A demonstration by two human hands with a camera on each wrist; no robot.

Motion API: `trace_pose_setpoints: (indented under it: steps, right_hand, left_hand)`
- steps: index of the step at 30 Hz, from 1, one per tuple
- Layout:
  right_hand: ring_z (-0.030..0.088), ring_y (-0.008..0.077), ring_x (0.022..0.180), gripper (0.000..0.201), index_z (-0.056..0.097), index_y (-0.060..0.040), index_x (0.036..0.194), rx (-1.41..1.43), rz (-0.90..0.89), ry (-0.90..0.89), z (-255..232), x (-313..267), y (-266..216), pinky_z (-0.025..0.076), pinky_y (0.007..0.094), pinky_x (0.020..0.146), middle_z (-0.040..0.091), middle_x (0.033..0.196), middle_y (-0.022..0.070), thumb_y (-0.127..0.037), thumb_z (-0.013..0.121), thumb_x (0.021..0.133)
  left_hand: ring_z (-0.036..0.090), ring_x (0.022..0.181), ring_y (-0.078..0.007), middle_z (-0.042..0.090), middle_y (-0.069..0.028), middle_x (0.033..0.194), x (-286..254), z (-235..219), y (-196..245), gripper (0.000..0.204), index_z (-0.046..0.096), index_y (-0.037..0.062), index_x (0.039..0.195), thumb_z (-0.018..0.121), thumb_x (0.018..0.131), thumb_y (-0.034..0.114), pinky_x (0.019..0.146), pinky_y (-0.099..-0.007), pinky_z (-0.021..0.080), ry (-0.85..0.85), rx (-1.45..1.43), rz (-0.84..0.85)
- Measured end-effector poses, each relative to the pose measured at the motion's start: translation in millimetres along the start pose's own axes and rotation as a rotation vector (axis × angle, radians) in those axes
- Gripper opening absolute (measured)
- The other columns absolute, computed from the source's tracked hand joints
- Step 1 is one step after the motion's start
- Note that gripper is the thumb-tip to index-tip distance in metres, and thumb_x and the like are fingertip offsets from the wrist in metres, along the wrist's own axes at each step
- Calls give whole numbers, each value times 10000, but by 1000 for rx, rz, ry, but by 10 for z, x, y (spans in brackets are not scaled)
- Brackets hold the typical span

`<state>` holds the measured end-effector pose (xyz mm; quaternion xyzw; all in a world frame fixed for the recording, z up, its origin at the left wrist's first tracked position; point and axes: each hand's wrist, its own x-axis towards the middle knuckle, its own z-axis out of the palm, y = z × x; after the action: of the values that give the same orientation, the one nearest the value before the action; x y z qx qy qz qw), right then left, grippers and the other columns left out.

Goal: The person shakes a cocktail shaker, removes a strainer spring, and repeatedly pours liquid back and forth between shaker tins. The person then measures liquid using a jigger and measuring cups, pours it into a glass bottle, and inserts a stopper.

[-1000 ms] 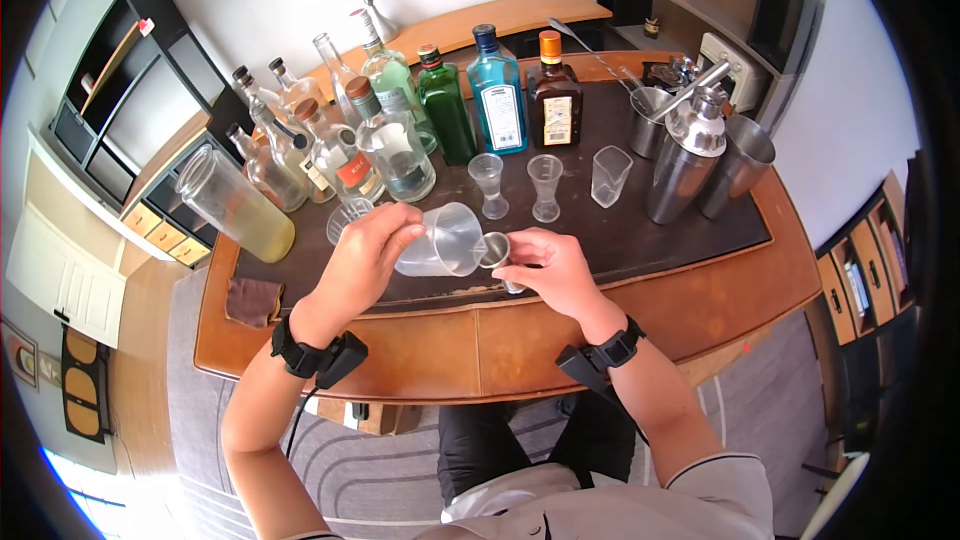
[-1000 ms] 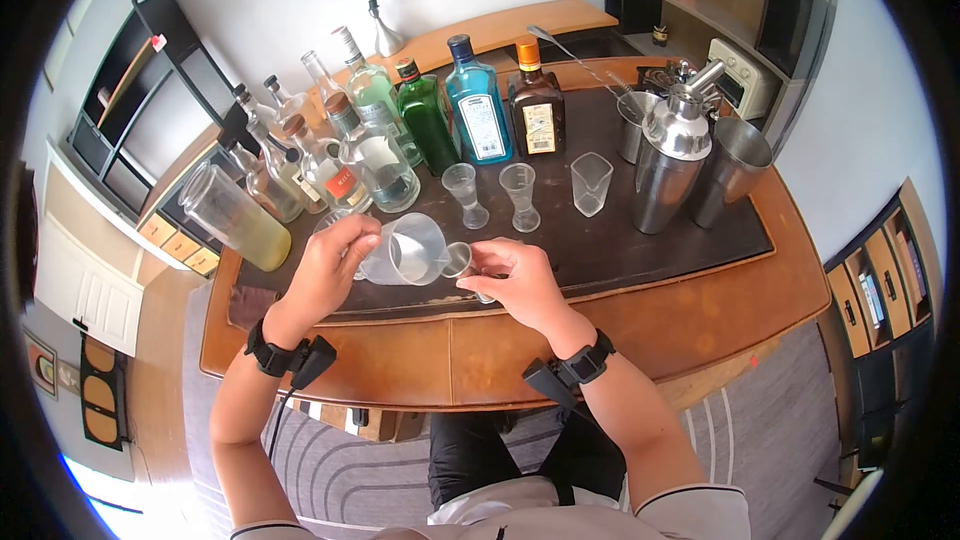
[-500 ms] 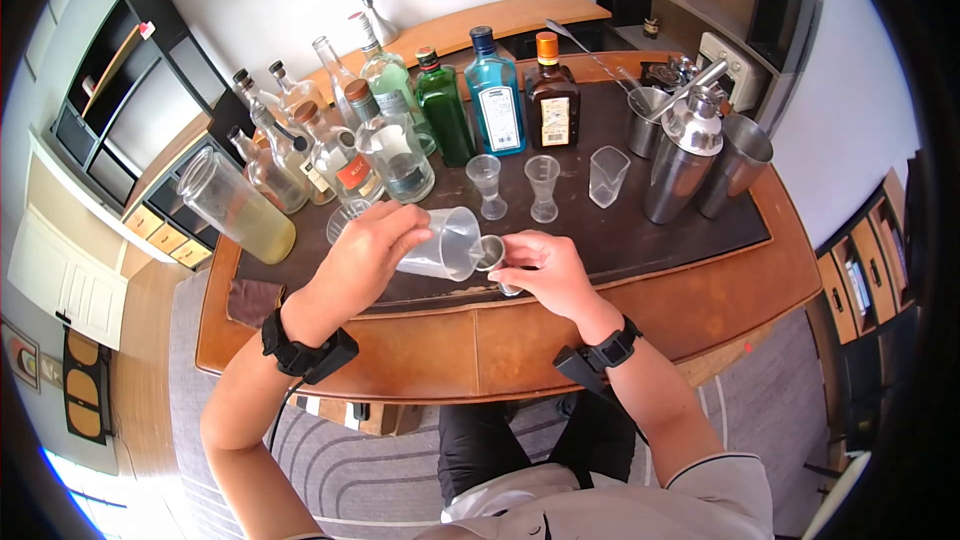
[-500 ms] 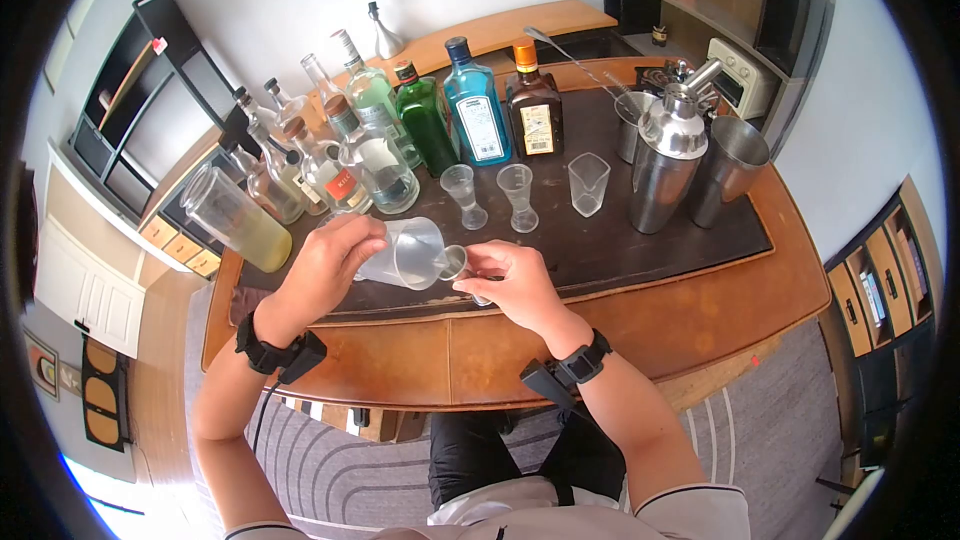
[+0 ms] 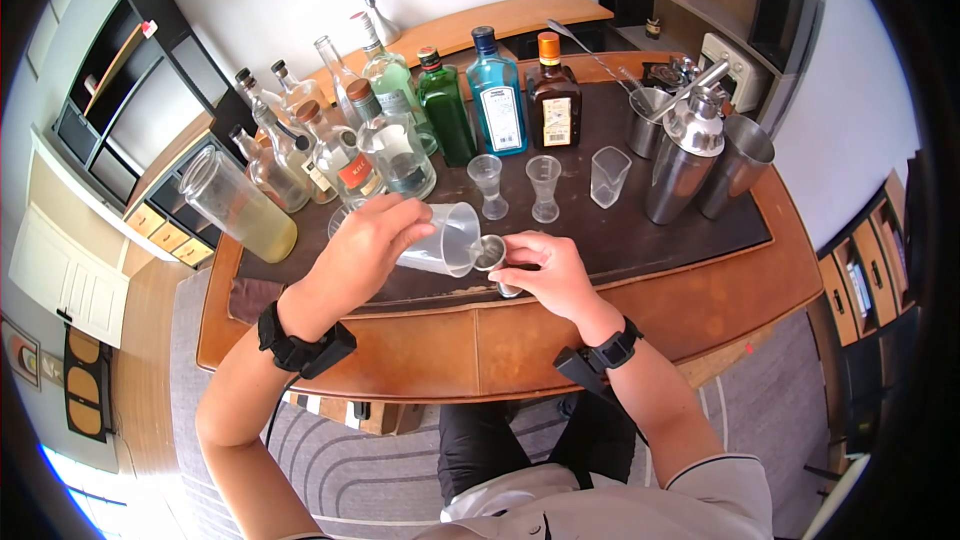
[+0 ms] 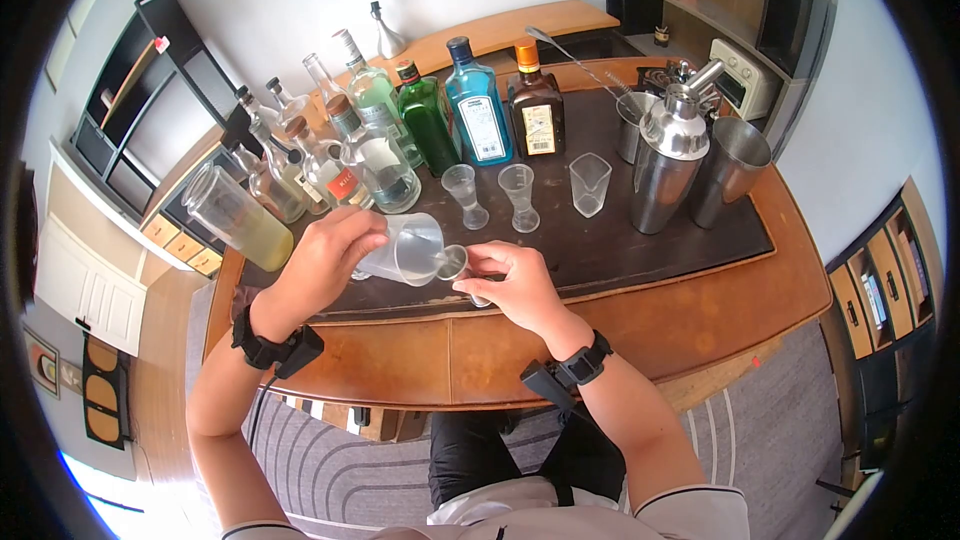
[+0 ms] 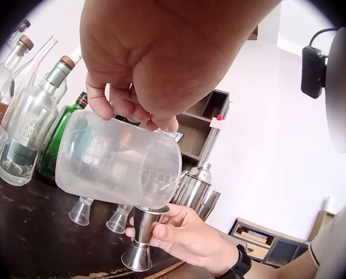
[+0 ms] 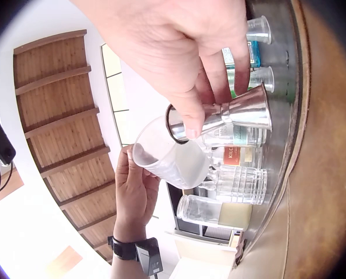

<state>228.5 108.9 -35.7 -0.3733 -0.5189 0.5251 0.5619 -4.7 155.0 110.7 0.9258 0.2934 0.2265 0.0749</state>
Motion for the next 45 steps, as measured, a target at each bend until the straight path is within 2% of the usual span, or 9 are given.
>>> trace_pose_setpoints:
  steps: [18,21,24,26,27,29,32,39,45]
  right_hand:
    - [701,162,985,392,681,57,1182,26,54,0,-4,-5,-23,575,286,819,728,1055,91,15,806,814]
    - [700,162,997,392,672,58,1197,66,83,-12,-10,-7,-43,577,282,811,725,1058,90,22,793,825]
    - [699,163,1003,403,660,59,1217,74,31,6,-10,-7,-34,580,279,805,720,1073,91,30,782,834]
    - [699,164,1003,408,656,59,1224,90,30,15,-5,-2,-20,581,279,806,718,1080,91,31,781,836]
    - [699,165,1003,414,652,59,1230,107,28,24,-7,4,-13,583,279,808,716,1088,90,33,779,837]
    - [699,167,1005,415,650,59,1233,112,25,21,-17,13,-2,585,280,810,714,1095,89,35,777,839]
    - [700,170,1009,418,647,57,1239,127,27,18,-28,14,-30,589,282,811,714,1098,88,40,772,841]
    - [707,182,1009,429,635,67,1255,107,-14,79,-62,13,-105,602,289,808,720,1093,108,60,758,844]
    - [710,197,1018,448,624,77,1270,79,-28,105,-80,7,-129,601,304,858,723,1100,135,81,751,840]
  left_hand:
    - [633,853,-363,655,-160,925,11,-32,3,132,628,10,1001,654,956,131,742,-412,506,-35,15,2]
    - [639,855,-357,661,-164,940,-47,16,-74,129,626,4,1016,650,961,118,752,-399,511,16,-31,-22]
    - [633,828,-308,650,-151,927,-108,53,-166,130,619,0,1031,631,980,119,746,-366,507,38,-110,-98]
    - [598,787,-233,617,-117,887,-155,76,-235,131,604,0,1038,601,1005,127,729,-332,490,40,-195,-192]
    - [598,787,-233,617,-117,887,-173,96,-261,131,604,0,1038,601,1005,127,729,-332,490,41,-197,-190]
    - [551,761,-167,583,-78,855,-211,145,-307,133,595,1,1045,568,1027,131,723,-300,473,86,-260,-224]
    - [542,764,-125,577,-45,842,-280,246,-388,137,586,0,1040,543,1045,130,735,-284,472,111,-351,-313]
    - [535,745,-60,564,24,799,-511,785,-687,152,592,43,1015,508,1070,157,684,-237,447,347,-677,-378]
    - [518,763,-85,544,15,817,-556,1257,-858,184,556,67,1037,478,1092,225,737,-251,456,442,-1089,-451]
